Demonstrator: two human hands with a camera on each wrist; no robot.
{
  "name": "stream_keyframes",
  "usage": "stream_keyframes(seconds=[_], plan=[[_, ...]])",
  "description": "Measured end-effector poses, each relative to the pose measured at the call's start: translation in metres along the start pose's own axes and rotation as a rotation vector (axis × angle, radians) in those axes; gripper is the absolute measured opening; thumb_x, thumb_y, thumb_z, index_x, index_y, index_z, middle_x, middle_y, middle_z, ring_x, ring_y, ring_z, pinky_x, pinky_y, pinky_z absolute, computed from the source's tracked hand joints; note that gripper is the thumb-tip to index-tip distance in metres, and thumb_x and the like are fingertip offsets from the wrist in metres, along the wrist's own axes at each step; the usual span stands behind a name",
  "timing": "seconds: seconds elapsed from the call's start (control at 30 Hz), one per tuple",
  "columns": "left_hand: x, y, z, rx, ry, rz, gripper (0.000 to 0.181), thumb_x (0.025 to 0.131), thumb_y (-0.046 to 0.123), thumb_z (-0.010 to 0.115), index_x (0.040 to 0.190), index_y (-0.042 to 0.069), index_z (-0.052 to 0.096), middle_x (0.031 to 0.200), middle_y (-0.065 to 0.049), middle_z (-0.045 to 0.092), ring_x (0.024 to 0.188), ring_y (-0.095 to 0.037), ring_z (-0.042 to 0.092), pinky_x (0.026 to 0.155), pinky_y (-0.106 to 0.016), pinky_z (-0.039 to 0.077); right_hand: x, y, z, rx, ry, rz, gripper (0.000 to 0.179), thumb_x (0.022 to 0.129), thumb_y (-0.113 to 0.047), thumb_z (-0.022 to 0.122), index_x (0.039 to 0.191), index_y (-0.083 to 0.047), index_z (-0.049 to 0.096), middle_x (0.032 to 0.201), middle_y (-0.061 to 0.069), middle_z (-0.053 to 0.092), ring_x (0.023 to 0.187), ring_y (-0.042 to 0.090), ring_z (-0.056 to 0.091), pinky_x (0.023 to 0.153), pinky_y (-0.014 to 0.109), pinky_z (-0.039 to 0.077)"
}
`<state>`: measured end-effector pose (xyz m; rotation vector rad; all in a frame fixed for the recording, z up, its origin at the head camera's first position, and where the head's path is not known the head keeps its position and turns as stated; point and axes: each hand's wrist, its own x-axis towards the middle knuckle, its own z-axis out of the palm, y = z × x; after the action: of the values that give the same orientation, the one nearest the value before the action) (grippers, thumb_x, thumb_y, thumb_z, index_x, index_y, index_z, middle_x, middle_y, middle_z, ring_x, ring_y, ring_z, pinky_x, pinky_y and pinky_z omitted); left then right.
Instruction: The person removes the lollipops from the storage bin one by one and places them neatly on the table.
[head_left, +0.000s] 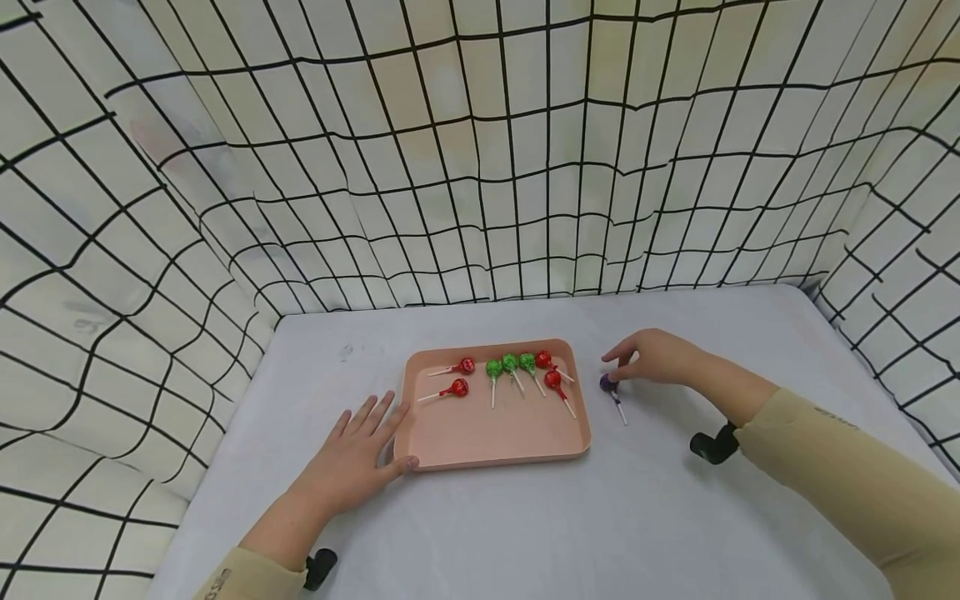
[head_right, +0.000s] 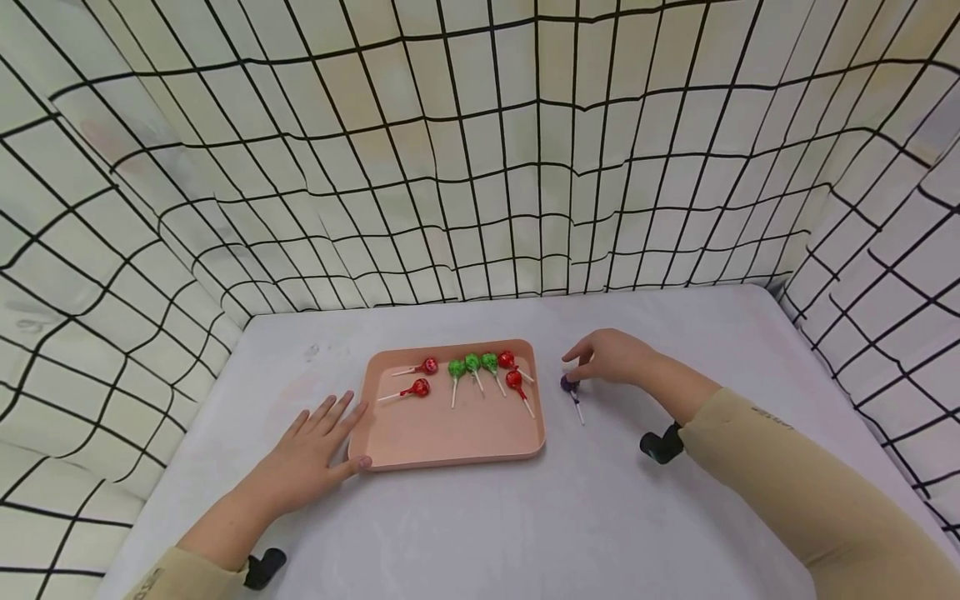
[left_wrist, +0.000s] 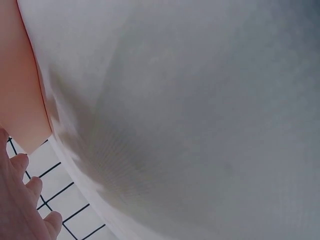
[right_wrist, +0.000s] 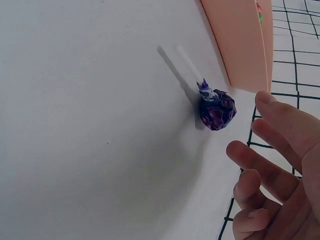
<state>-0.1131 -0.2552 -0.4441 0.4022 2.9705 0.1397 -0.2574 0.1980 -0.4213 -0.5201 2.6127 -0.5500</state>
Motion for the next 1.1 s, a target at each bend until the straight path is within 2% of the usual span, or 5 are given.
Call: stream_keyframes(seconds=[0.4, 0.67, 0.87, 1.1], plan=[[-0.002, 0.002, -0.003, -0.013, 0.006, -0.002, 0.091, 0.089, 0.074, 0.048, 0.159, 0.019, 0.026, 0.164, -0.011, 0.019, 0.150, -0.036, 0.015, 0.119, -0.061, 0.013, -0.003, -0.008, -0.004, 0.021, 0.006, -0.017, 0.038, 0.090, -0.034, 0.074, 0.124, -0.018, 0.072, 0.105, -0.002, 0.071, 0.109, 0.026, 0.057, 0.088, 0.045, 0.054], [-0.001, 0.000, -0.001, -0.014, 0.011, 0.007, 0.091, 0.089, 0.074, 0.047, 0.159, 0.019, 0.025, 0.164, -0.010, 0.019, 0.150, -0.035, 0.015, 0.119, -0.061, 0.012, 0.004, -0.018, -0.007, 0.042, 0.002, -0.058, 0.035, 0.090, -0.030, 0.074, 0.124, -0.019, 0.072, 0.103, -0.005, 0.071, 0.102, 0.021, 0.059, 0.082, 0.039, 0.054], [-0.001, 0.000, 0.001, -0.027, 0.010, 0.015, 0.092, 0.089, 0.075, 0.046, 0.159, 0.019, 0.025, 0.165, -0.010, 0.018, 0.151, -0.035, 0.014, 0.119, -0.060, 0.012, 0.009, -0.036, -0.009, 0.055, -0.006, -0.085, 0.036, 0.089, -0.031, 0.075, 0.123, -0.019, 0.072, 0.105, -0.003, 0.071, 0.096, 0.019, 0.060, 0.080, 0.034, 0.054], [-0.001, -0.001, 0.002, -0.020, 0.014, 0.003, 0.093, 0.087, 0.077, 0.045, 0.159, 0.020, 0.026, 0.165, -0.009, 0.018, 0.150, -0.035, 0.015, 0.118, -0.061, 0.013, 0.017, -0.055, -0.008, 0.075, -0.011, -0.132, 0.033, 0.090, -0.028, 0.074, 0.122, -0.018, 0.073, 0.106, -0.002, 0.071, 0.101, 0.020, 0.059, 0.083, 0.036, 0.055]])
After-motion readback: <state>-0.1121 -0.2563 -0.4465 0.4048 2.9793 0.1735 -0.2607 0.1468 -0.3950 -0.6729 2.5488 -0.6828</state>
